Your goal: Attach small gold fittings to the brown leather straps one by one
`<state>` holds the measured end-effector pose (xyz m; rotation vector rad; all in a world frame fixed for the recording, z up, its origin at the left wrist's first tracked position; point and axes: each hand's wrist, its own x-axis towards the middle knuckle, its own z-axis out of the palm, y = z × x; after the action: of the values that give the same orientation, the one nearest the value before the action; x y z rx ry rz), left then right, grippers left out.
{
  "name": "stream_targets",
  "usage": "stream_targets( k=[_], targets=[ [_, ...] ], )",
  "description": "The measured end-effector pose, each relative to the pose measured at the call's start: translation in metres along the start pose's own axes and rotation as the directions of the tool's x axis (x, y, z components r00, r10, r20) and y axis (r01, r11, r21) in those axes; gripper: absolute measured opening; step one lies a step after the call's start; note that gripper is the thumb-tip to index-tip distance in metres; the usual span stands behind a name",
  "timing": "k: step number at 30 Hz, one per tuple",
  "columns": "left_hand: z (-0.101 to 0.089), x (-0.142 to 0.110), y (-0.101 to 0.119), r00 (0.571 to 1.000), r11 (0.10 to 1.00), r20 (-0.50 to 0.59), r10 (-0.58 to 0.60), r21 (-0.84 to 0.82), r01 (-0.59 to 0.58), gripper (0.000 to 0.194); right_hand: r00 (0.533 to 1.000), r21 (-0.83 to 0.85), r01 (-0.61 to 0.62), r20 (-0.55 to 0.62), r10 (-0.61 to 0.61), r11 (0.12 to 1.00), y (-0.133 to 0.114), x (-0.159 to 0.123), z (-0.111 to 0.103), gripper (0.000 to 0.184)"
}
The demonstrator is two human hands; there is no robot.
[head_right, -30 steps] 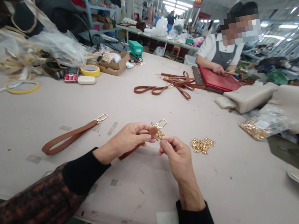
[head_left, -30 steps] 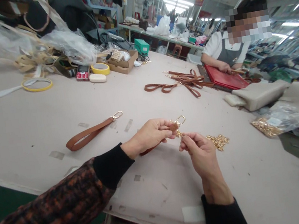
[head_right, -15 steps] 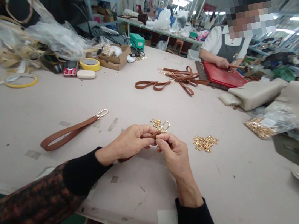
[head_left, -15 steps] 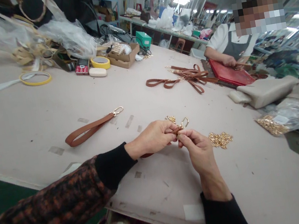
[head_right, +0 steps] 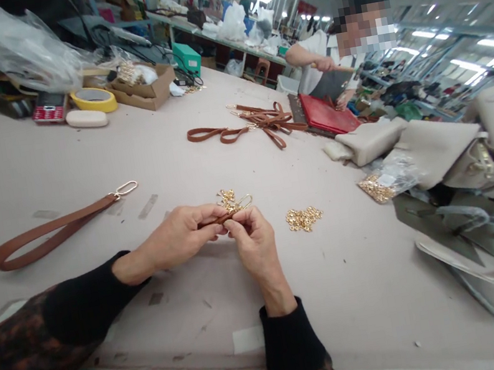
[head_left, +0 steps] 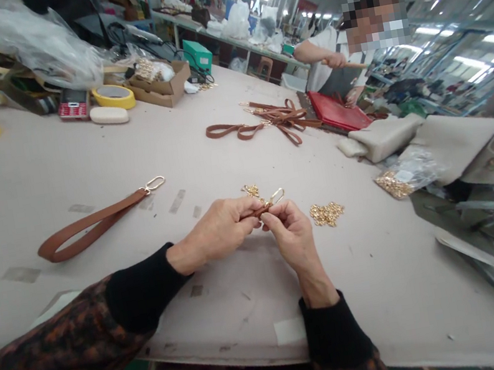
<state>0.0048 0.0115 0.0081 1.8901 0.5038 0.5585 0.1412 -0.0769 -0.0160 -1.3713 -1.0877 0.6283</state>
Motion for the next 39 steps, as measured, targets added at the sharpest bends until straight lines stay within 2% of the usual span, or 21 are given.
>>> stream_targets(
  k=[7,11,14,16,19,21,23,26,30,33,35,37,39],
  targets=[
    [0.007,-0.001,0.0,0.998,0.997,-0.042,-0.048,-0.07,0.045,0.013,0.997,-0.138,0.05,-0.043,-0.057,0.989,0.002,-0.002,0.0,0.01],
    [0.005,-0.001,0.002,1.0,0.997,-0.008,-0.02,-0.078,0.019,0.016,0.998,-0.149,0.053,-0.035,-0.059,0.987,0.002,0.0,0.0,0.01],
    [0.002,0.001,0.002,0.998,0.988,0.032,-0.06,-0.144,0.064,0.021,0.999,-0.172,0.013,-0.049,-0.022,0.985,0.003,0.003,-0.011,0.015],
    [0.0,0.003,0.002,0.99,0.971,0.046,-0.13,-0.197,0.136,0.024,0.991,-0.261,-0.026,-0.134,-0.009,0.965,0.006,0.003,-0.029,0.023],
    [-0.003,0.006,0.002,0.976,0.948,0.083,-0.201,-0.233,0.215,0.024,0.969,-0.532,-0.097,-0.244,-0.043,0.841,0.014,-0.003,-0.066,0.027],
    [-0.005,0.006,0.003,0.973,0.947,0.091,-0.211,-0.23,0.226,0.019,0.974,-0.722,-0.12,-0.218,-0.06,0.681,0.021,-0.009,-0.09,0.026],
    [-0.007,0.006,0.003,0.974,0.948,0.082,-0.21,-0.226,0.223,0.014,0.988,-0.849,-0.089,-0.143,-0.065,0.521,0.027,-0.015,-0.106,0.027],
    [-0.01,0.005,0.004,0.976,0.943,0.074,-0.203,-0.255,0.215,0.022,0.993,-0.932,0.028,-0.015,-0.117,0.36,0.034,-0.019,-0.117,0.028],
    [-0.012,0.005,0.005,0.974,0.926,0.074,-0.215,-0.302,0.228,0.032,0.98,-0.967,0.149,0.116,-0.164,0.205,0.037,-0.013,-0.117,0.028],
    [-0.013,0.005,0.007,0.974,0.914,0.108,-0.201,-0.336,0.226,0.023,0.977,-0.978,0.172,0.154,-0.15,0.119,0.035,-0.007,-0.114,0.028],
    [-0.011,0.005,0.007,0.971,0.903,0.163,-0.173,-0.367,0.223,0.015,0.977,-0.98,0.174,0.159,-0.143,0.096,0.034,-0.004,-0.113,0.027],
    [-0.009,0.004,0.005,0.967,0.899,0.197,-0.162,-0.375,0.227,0.017,0.978,-0.98,0.165,0.148,-0.149,0.107,0.035,-0.002,-0.112,0.027],
    [-0.005,0.003,0.002,0.973,0.919,0.172,-0.156,-0.335,0.207,0.016,0.98,-0.978,0.145,0.121,-0.16,0.149,0.037,-0.001,-0.113,0.027]
  ],
)
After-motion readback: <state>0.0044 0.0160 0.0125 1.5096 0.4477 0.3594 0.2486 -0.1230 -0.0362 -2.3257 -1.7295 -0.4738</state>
